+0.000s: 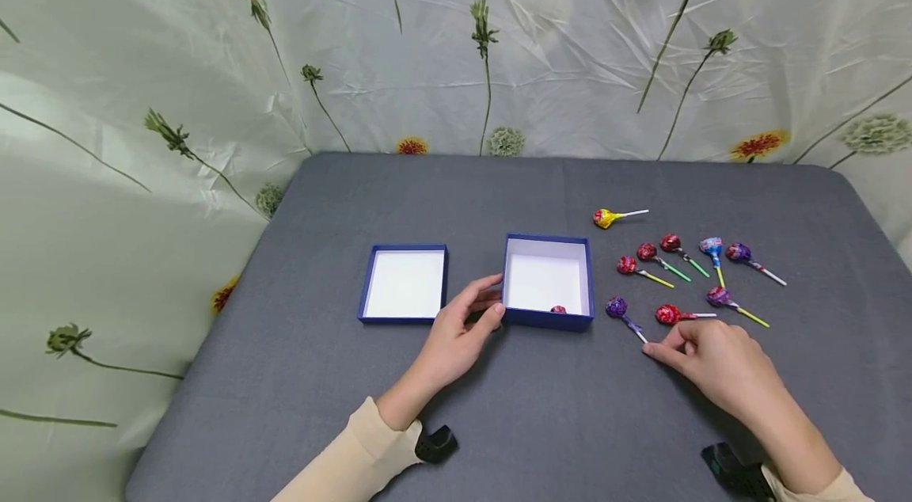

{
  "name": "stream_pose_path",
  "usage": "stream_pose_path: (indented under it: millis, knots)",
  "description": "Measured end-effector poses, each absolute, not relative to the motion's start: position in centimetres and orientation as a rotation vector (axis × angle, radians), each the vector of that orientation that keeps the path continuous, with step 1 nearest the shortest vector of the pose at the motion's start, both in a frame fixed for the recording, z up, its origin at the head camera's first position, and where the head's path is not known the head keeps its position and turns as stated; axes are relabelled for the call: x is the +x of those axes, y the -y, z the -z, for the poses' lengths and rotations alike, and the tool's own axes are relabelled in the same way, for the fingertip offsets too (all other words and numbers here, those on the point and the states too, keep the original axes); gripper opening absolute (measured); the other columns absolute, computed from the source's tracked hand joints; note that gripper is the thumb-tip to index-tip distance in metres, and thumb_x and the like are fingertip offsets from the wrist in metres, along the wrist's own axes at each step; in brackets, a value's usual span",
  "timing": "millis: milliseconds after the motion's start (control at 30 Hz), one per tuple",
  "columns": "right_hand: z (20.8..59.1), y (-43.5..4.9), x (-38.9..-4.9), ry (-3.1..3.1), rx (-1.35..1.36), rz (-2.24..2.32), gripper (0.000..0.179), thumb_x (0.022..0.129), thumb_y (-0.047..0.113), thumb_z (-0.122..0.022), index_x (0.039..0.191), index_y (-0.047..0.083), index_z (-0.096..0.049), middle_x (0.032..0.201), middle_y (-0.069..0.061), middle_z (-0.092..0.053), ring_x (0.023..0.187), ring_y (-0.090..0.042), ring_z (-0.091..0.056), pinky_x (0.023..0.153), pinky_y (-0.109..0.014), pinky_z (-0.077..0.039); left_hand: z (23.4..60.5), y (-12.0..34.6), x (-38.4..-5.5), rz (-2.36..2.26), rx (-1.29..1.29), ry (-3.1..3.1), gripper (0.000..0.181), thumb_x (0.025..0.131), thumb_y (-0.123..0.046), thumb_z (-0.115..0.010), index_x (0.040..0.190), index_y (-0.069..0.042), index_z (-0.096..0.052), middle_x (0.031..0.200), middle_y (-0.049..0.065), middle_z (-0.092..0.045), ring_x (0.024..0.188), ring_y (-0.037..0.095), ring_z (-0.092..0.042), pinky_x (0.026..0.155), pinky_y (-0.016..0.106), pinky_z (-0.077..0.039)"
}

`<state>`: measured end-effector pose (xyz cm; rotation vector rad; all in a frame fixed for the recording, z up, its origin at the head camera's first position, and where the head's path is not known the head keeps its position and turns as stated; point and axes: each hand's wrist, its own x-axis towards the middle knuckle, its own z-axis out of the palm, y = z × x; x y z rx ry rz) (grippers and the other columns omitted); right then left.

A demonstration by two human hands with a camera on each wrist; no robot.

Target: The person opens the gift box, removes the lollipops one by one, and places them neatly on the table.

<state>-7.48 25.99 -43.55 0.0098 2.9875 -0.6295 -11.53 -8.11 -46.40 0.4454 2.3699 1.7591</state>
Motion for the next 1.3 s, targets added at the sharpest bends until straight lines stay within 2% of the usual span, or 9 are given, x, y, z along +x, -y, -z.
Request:
stream_pose_path:
  millis: [200,467,1300]
  knots:
    - [43.0,-26.1,-7.6,-3.023,-0.025,0.647,0.028,0.083,0.047,-0.079,0.07,0.025,-0.066,0.057,0.007,-0.042,0.055,-0.009,-0.035,0.05,-0.028,-0.023,46.4,8.0,-11.5,-1.764,0.431,-2.367,0.041,0.103,-0.029,-0.057,0.144,-0.027,-0.051,0.136,0.002,-0.062,0.119,0.013,-0.063,0.088,0.024,-0.057]
    - [41.6,-26.1,-8.3,-3.057,-0.086,0.699,0.026,0.083,0.045,-0.079,0.069,0.027,-0.067,0.056,0.01,-0.04,0.053,-0.003,-0.032,0.048,-0.026,-0.022,46.1,7.9,-11.5,-1.781,0.463,-2.379,0.043,0.103,-0.027,-0.058,0.145,-0.019,-0.052,0.137,0.009,-0.062,0.121,0.022,-0.063,0.087,0.021,-0.056]
    - [34.6,-22.8,-13.8,-3.038,-0.327,0.688,0.028,0.085,0.049,-0.077,0.074,0.024,-0.072,0.053,0.008,-0.036,0.047,-0.006,-0.033,0.045,-0.027,-0.027,46.2,8.1,-11.5,-1.778,0.474,-2.367,0.044,0.103,-0.029,-0.058,0.146,-0.021,-0.051,0.137,0.008,-0.062,0.121,0.021,-0.063,0.087,0.02,-0.056]
